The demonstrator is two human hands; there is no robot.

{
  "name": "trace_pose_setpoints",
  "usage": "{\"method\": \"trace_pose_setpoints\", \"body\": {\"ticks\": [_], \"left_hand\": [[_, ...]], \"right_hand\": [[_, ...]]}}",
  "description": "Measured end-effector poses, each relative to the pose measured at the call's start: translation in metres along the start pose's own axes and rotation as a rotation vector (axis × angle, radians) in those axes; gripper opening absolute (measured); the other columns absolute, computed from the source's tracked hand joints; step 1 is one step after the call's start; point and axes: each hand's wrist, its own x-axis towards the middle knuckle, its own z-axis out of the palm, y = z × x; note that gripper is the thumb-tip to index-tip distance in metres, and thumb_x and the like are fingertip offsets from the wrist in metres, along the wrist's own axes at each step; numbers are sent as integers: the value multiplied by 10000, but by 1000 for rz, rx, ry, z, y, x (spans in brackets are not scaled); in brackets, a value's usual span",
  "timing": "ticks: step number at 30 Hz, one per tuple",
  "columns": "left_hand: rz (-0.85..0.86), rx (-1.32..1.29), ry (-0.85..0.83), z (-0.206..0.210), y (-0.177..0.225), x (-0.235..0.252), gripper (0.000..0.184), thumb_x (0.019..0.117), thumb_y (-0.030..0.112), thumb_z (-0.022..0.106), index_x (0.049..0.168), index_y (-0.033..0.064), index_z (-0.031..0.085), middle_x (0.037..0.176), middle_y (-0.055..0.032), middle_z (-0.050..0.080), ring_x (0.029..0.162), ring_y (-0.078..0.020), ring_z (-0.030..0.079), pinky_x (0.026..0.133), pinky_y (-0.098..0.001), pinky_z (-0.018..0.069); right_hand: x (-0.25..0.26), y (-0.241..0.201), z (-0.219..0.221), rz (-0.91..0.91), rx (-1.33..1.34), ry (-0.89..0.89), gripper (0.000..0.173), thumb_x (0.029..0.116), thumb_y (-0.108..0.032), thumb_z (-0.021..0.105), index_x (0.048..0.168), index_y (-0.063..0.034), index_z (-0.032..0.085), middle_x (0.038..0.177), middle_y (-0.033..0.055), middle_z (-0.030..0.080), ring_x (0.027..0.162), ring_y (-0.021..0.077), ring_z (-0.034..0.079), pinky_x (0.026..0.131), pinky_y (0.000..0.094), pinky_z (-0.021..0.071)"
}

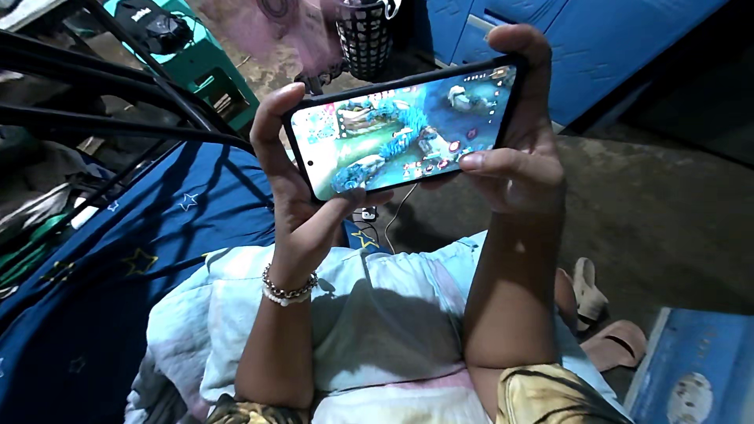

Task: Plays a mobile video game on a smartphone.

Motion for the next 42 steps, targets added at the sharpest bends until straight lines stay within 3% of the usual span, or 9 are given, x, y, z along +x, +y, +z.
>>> {"method": "trace_pose_setpoints", "body": {"ticks": [5, 10, 18, 24, 27, 32, 35, 40, 42], "left_hand": [[-6, 4, 11, 1, 1, 0, 935, 767, -142, 670, 1507, 205, 218, 1420, -23, 455, 1236, -186, 586, 905, -376, 620], [-13, -15, 12, 2, 1, 0, 942, 768, -154, 664, 1506, 211, 206, 1410, -31, 466, 1206, -197, 610, 861, -382, 638], [-11, -15, 8, 2, 0, 1, 939, 786, -144, 671, 1512, 217, 197, 1415, -32, 460, 1210, -200, 612, 867, -394, 640], [-8, -3, 10, 1, 0, 1, 936, 784, -138, 677, 1512, 206, 200, 1417, -33, 464, 1215, -198, 607, 886, -388, 631], [0, 6, 10, 1, 0, 1, 928, 786, -125, 687, 1508, 197, 201, 1414, -33, 456, 1221, -194, 598, 890, -380, 629], [5, 5, 5, 1, 0, 1, 916, 794, -121, 674, 1509, 194, 195, 1415, -25, 454, 1239, -188, 585, 913, -378, 619], [6, 38, 5, 1, 0, 1, 931, 776, -127, 669, 1511, 192, 194, 1418, -18, 456, 1240, -175, 581, 929, -362, 608], [0, 18, 2, 1, -1, 0, 930, 786, -140, 653, 1515, 196, 183, 1425, -34, 450, 1232, -192, 592, 899, -379, 624], [0, 6, 1, 1, -1, 0, 927, 796, -118, 683, 1511, 201, 187, 1419, -34, 450, 1229, -197, 594, 878, -381, 634]], "right_hand": [[0, 0, -1, 7, -5, 0, 770, 820, -45, 743, 1457, -155, 325, 1329, 8, 563, 1162, 174, 638, 907, 376, 620], [0, -1, -1, 6, -1, -2, 762, 816, -9, 718, 1456, -143, 326, 1342, 9, 556, 1187, 168, 621, 970, 374, 589], [0, -2, -1, 7, 27, -15, 764, 819, 2, 709, 1463, -142, 325, 1353, 21, 557, 1199, 180, 620, 981, 378, 586], [0, -2, -1, 24, 34, -8, 766, 818, 1, 721, 1459, -154, 331, 1348, 12, 553, 1183, 177, 629, 912, 367, 620], [0, -3, 0, 21, 10, -9, 762, 824, 0, 703, 1466, -141, 317, 1352, 9, 550, 1193, 168, 617, 963, 363, 591], [-1, -3, -1, 18, 4, -17, 765, 816, 13, 688, 1464, -139, 310, 1343, 12, 545, 1179, 167, 623, 939, 361, 603], [-1, -3, 1, 31, 34, -16, 767, 814, 16, 691, 1460, -152, 314, 1331, 18, 558, 1165, 187, 642, 882, 378, 634], [-1, -2, -2, 21, 12, -32, 769, 819, -1, 699, 1466, -155, 314, 1343, 2, 553, 1184, 166, 625, 930, 362, 610], [-1, -2, -2, 20, 24, -25, 768, 815, 6, 706, 1459, -154, 319, 1338, 17, 557, 1170, 182, 638, 895, 372, 628]]}}
